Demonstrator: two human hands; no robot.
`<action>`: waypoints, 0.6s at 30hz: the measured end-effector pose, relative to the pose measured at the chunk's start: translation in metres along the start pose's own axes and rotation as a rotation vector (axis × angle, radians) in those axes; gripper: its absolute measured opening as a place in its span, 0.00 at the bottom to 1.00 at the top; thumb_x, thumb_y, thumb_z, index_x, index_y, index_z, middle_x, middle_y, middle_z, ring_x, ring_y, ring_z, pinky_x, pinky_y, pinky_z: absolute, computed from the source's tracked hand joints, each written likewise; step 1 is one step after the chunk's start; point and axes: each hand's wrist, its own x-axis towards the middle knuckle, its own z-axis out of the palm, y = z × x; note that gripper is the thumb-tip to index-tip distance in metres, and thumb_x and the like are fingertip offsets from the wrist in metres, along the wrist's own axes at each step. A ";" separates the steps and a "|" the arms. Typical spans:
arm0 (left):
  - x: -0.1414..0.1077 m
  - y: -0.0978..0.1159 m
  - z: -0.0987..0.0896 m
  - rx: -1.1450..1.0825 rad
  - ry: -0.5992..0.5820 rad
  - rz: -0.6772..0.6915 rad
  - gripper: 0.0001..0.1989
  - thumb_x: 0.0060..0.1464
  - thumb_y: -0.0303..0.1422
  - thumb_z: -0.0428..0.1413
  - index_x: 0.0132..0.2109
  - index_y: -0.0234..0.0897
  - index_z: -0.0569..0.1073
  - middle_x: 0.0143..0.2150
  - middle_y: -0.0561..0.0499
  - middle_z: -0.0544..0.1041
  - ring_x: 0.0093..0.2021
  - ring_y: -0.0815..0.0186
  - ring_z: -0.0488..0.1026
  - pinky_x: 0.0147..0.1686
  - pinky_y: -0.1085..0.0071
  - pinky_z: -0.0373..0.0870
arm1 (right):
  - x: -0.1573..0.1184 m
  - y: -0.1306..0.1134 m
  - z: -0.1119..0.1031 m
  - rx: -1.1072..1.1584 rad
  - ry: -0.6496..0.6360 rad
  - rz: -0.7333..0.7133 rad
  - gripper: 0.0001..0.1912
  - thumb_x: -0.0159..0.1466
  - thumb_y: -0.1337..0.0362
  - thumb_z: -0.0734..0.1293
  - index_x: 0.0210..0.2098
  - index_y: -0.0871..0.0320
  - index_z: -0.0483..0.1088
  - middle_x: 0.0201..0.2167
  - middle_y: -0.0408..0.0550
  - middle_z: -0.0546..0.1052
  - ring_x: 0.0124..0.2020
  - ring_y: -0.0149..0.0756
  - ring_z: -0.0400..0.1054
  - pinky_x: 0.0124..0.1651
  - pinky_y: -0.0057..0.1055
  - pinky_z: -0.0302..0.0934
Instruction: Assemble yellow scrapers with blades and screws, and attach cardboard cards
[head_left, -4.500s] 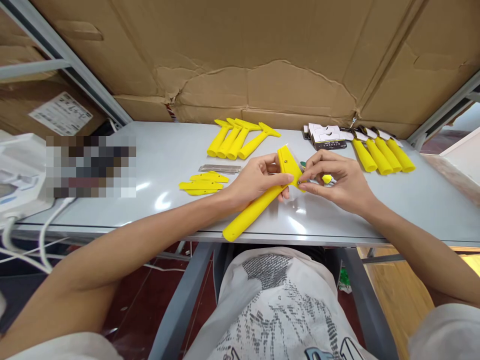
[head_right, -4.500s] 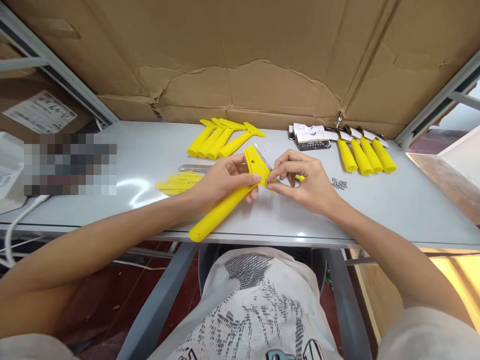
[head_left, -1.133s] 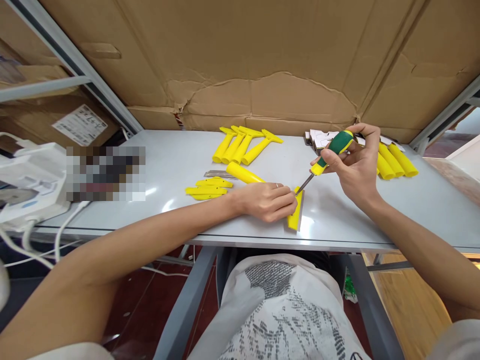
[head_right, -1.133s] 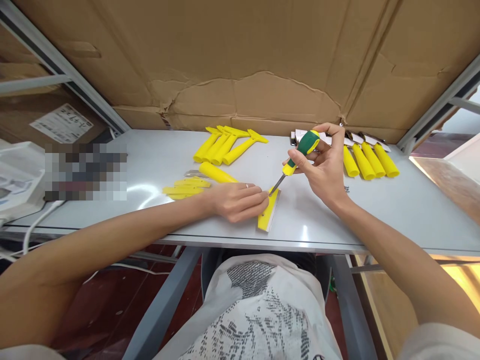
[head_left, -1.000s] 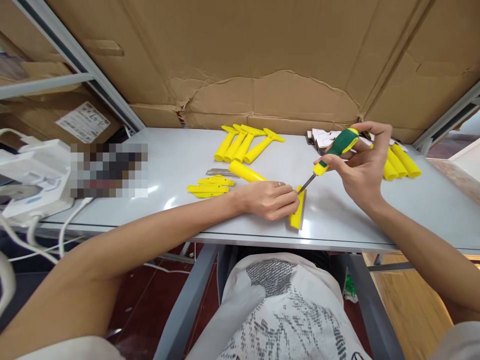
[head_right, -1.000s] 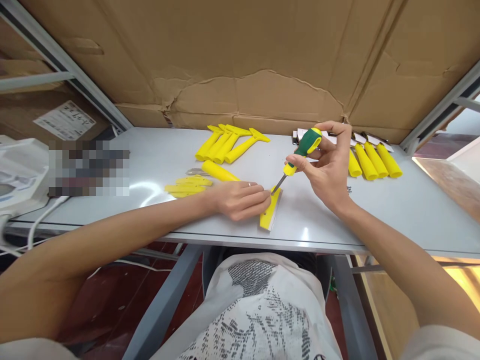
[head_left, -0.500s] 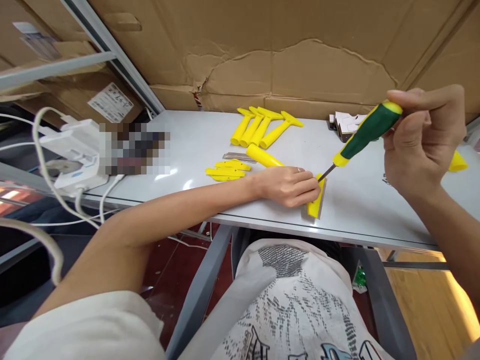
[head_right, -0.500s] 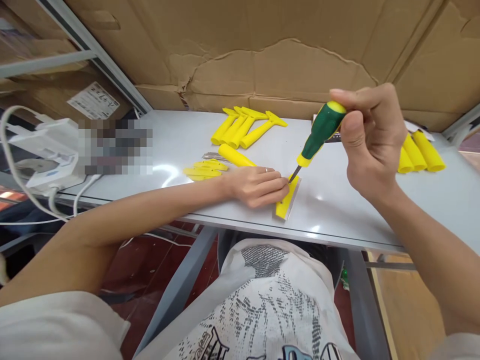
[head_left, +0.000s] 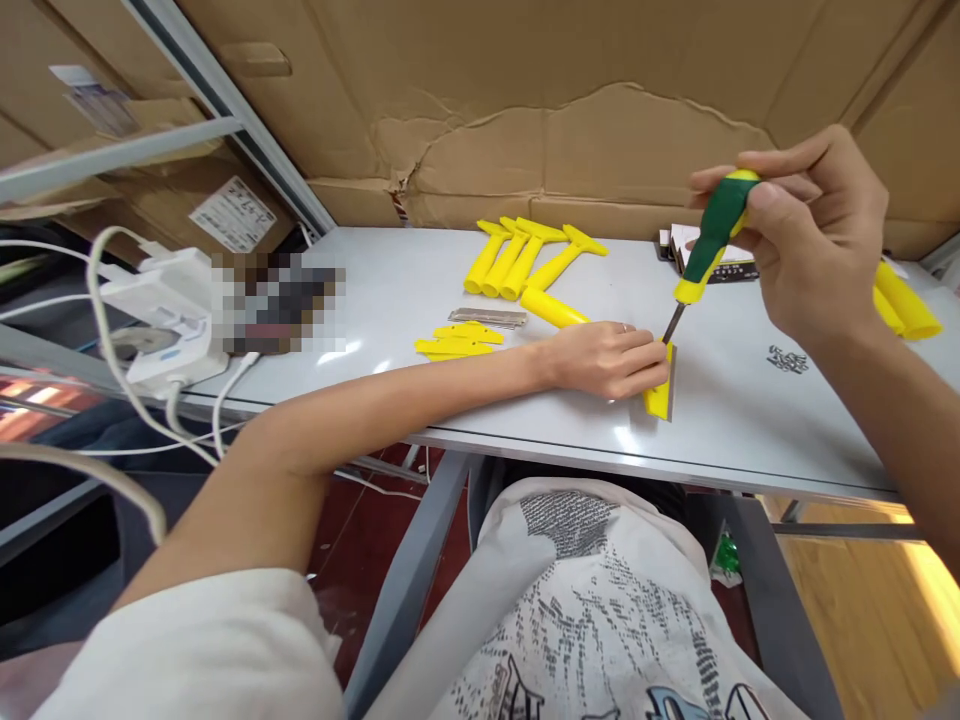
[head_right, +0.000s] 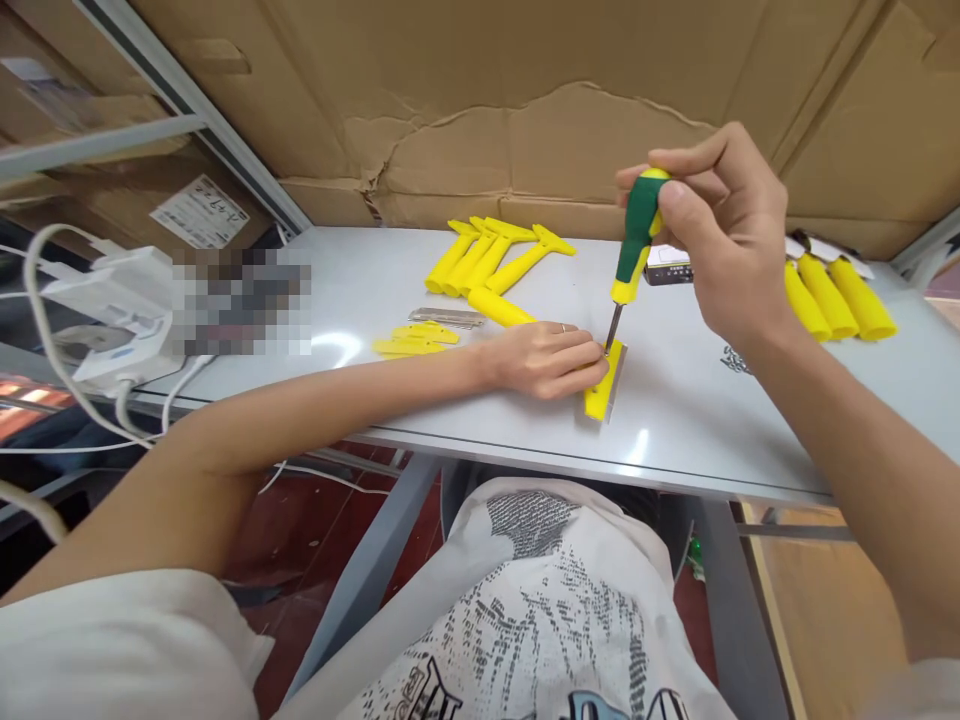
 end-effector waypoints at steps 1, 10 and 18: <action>0.001 0.001 0.000 0.001 0.011 0.002 0.10 0.74 0.23 0.51 0.43 0.35 0.75 0.33 0.52 0.77 0.32 0.68 0.74 0.28 0.70 0.68 | -0.002 0.001 -0.001 0.019 0.017 -0.004 0.22 0.61 0.42 0.80 0.44 0.48 0.75 0.41 0.48 0.83 0.43 0.43 0.83 0.39 0.40 0.78; -0.003 0.003 0.000 0.008 -0.047 -0.059 0.12 0.75 0.21 0.48 0.45 0.34 0.74 0.37 0.50 0.78 0.34 0.67 0.75 0.29 0.70 0.68 | -0.012 -0.003 -0.008 0.019 0.024 -0.063 0.22 0.65 0.39 0.75 0.50 0.44 0.78 0.39 0.48 0.79 0.36 0.36 0.77 0.34 0.35 0.75; -0.003 0.005 -0.004 -0.025 -0.090 -0.032 0.13 0.75 0.21 0.46 0.47 0.35 0.74 0.36 0.49 0.77 0.35 0.66 0.75 0.28 0.69 0.65 | -0.009 0.013 -0.020 -0.093 0.128 -0.081 0.31 0.58 0.30 0.76 0.44 0.48 0.77 0.37 0.48 0.78 0.35 0.38 0.80 0.36 0.36 0.75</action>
